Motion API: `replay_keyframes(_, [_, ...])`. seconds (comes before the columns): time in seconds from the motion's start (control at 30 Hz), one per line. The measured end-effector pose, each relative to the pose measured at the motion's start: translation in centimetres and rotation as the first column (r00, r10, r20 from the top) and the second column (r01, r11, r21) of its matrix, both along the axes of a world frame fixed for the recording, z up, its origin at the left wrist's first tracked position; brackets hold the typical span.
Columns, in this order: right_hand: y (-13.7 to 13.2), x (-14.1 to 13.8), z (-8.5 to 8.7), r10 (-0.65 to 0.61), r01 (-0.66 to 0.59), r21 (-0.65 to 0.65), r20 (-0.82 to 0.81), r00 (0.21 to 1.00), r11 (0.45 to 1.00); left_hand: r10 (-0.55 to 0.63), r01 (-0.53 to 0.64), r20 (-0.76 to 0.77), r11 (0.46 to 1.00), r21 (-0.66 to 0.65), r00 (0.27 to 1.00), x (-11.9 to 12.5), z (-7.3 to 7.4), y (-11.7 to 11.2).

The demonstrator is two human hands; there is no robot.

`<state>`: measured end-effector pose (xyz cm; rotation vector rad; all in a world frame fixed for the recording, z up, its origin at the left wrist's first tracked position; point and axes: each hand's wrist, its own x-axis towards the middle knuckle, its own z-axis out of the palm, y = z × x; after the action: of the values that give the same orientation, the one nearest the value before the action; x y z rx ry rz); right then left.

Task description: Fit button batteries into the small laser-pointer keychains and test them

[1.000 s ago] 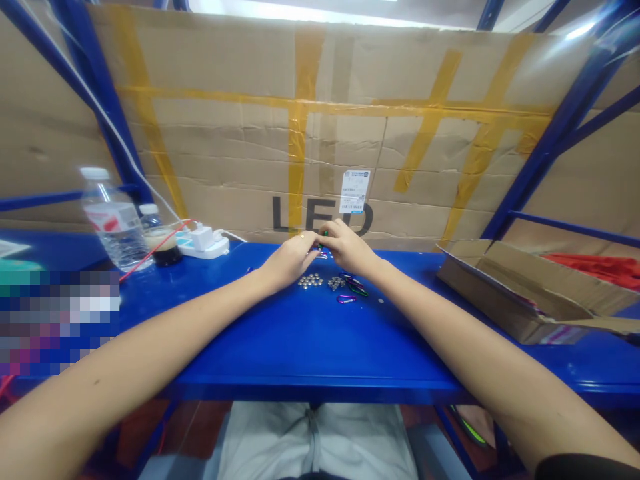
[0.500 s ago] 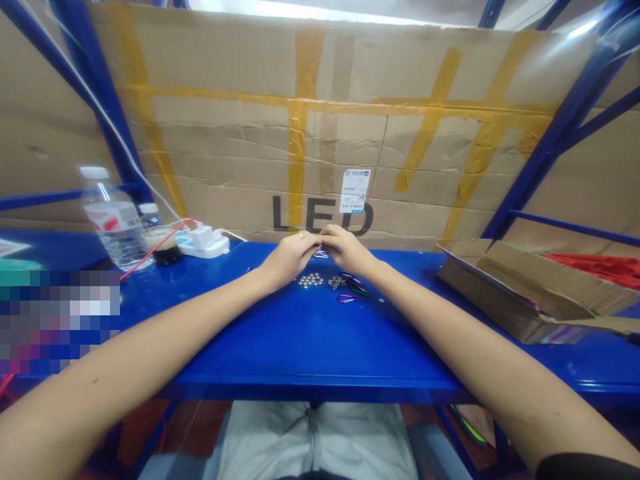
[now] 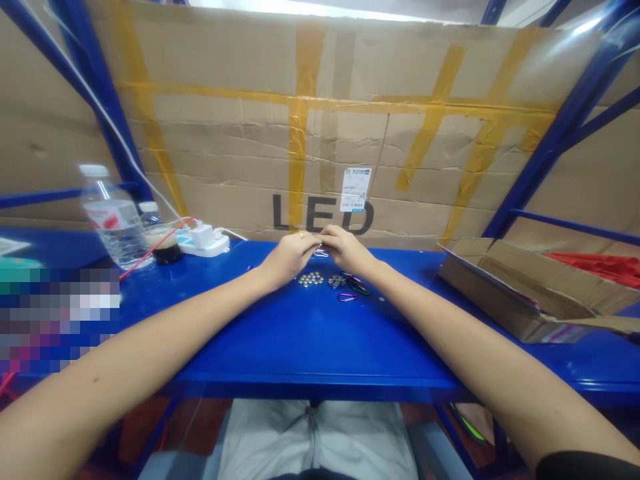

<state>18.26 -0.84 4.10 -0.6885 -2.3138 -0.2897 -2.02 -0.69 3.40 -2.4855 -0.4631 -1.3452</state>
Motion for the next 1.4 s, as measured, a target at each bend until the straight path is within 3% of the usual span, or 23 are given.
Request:
replay_keyframes(0.6, [-0.09,-0.09,0.00,-0.040,0.039,0.042,0.018,0.999,0.998,0.014,-0.014,0.011,0.999,0.038,1.000,0.08,0.02,-0.08])
replay_keyframes(1.0, [0.09,0.18,0.26,-0.072,0.069,0.117,0.029,0.997,0.991,0.036,-0.035,0.014,0.997,-0.075,0.999,0.09,0.02,-0.37])
replay_keyframes(1.4, [0.09,0.13,0.48,-0.054,0.050,0.141,0.031,0.998,0.989,0.011,-0.007,0.038,0.995,-0.098,0.999,0.11,0.35,-0.75])
